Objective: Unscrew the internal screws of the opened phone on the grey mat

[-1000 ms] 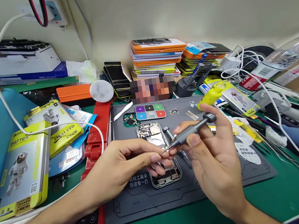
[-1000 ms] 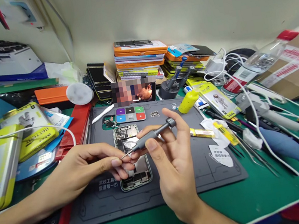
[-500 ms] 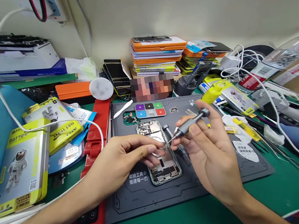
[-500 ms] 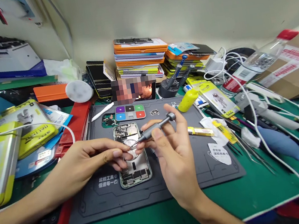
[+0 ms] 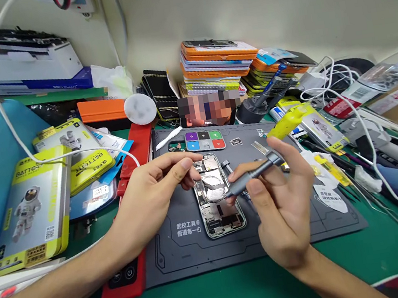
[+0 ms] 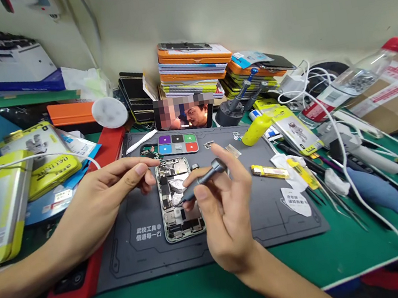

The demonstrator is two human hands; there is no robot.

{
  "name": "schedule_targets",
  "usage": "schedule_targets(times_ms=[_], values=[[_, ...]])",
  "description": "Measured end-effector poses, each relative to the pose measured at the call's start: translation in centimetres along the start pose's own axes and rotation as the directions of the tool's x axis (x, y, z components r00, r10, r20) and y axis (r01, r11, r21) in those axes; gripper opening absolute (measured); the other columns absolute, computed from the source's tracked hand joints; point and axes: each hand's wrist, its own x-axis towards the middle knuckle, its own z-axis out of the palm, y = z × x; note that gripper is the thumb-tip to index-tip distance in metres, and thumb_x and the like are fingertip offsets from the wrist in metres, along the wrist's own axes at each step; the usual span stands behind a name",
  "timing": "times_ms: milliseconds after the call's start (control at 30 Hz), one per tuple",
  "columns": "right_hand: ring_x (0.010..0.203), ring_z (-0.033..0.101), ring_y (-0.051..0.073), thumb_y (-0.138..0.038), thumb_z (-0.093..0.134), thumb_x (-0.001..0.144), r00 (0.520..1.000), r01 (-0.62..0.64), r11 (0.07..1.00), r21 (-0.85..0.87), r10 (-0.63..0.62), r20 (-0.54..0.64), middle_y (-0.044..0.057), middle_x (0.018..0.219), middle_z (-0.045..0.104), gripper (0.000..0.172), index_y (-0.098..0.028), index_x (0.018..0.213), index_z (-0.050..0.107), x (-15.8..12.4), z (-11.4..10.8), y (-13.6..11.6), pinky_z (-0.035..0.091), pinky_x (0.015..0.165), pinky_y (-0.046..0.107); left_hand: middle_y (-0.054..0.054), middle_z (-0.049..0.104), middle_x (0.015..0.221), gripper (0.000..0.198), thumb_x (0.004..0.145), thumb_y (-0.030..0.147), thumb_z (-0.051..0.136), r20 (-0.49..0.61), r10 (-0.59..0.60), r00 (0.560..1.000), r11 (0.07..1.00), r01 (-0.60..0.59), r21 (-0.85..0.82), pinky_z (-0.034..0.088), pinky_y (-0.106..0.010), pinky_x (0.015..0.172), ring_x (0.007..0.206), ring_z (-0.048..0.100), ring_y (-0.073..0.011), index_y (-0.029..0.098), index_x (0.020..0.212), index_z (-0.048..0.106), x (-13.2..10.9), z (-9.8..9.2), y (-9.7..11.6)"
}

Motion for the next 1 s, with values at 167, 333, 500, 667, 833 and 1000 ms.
schedule_targets(times_ms=[167,333,500,667,833,1000], values=[[0.092,0.073,0.019,-0.006,0.051,0.108,0.988,0.143,0.988,-0.061,-0.138,0.073,0.008,0.113,0.068,0.058,-0.031,0.159,0.04,-0.5,0.2,0.6,0.069,0.06,0.027,0.005,0.076,0.084,0.019,0.108,0.034,0.069,0.025,-0.012,1.0,1.0,0.012,0.016,0.053,-0.018,0.077,0.079,0.063,-0.0092,0.028,0.114,0.086,0.1,0.0,0.1],[0.107,0.074,0.021,0.003,0.054,0.102,0.968,0.211,0.968,-0.132,-0.189,0.166,0.01,0.119,0.067,0.07,-0.029,0.162,0.037,-0.6,0.0,1.5,0.071,0.076,0.035,0.004,0.075,0.081,0.017,0.106,0.032,0.071,0.015,-0.032,0.999,0.999,0.032,-0.018,0.052,-0.019,0.074,0.077,0.062,-0.0099,0.027,0.106,0.087,0.2,0.1,-0.1],[0.112,0.075,0.022,0.006,0.057,0.099,0.944,0.274,0.939,-0.206,-0.222,0.244,0.012,0.134,0.066,0.078,-0.028,0.165,0.033,-0.6,0.0,1.7,0.066,0.104,0.053,0.005,0.074,0.082,0.018,0.106,0.033,0.07,0.024,-0.038,0.999,0.999,0.038,-0.031,0.051,-0.02,0.075,0.077,0.061,-0.01,0.028,0.102,0.087,0.2,0.0,0.0],[0.113,0.075,0.022,0.005,0.057,0.099,0.944,0.267,0.936,-0.227,-0.207,0.256,0.016,0.15,0.06,0.077,-0.024,0.166,0.032,-0.7,0.0,1.8,0.065,0.106,0.052,0.005,0.075,0.082,0.018,0.107,0.031,0.07,0.056,-0.054,0.997,0.997,0.057,-0.049,0.051,-0.02,0.075,0.078,0.063,-0.0094,0.029,0.107,0.087,0.1,0.0,0.0],[0.119,0.073,0.021,0.002,0.061,0.1,0.915,0.363,0.888,-0.281,-0.284,0.286,0.013,0.151,0.063,0.077,-0.022,0.168,0.033,-0.2,-0.2,1.5,0.065,0.099,0.04,0.006,0.075,0.082,0.018,0.107,0.032,0.069,0.08,-0.064,0.995,0.997,0.066,-0.032,0.05,-0.02,0.074,0.078,0.063,-0.0094,0.029,0.112,0.087,0.1,0.1,0.0],[0.12,0.07,0.023,-0.011,0.06,0.106,0.881,0.46,0.809,-0.365,-0.367,0.297,0.01,0.149,0.069,0.057,-0.016,0.162,0.051,0.8,-1.0,0.5,0.062,0.097,0.04,0.005,0.076,0.086,0.021,0.108,0.036,0.068,0.087,-0.059,0.994,0.998,0.057,0.028,0.05,-0.021,0.076,0.082,0.064,-0.0109,0.03,0.12,0.085,0.3,0.1,0.1]])
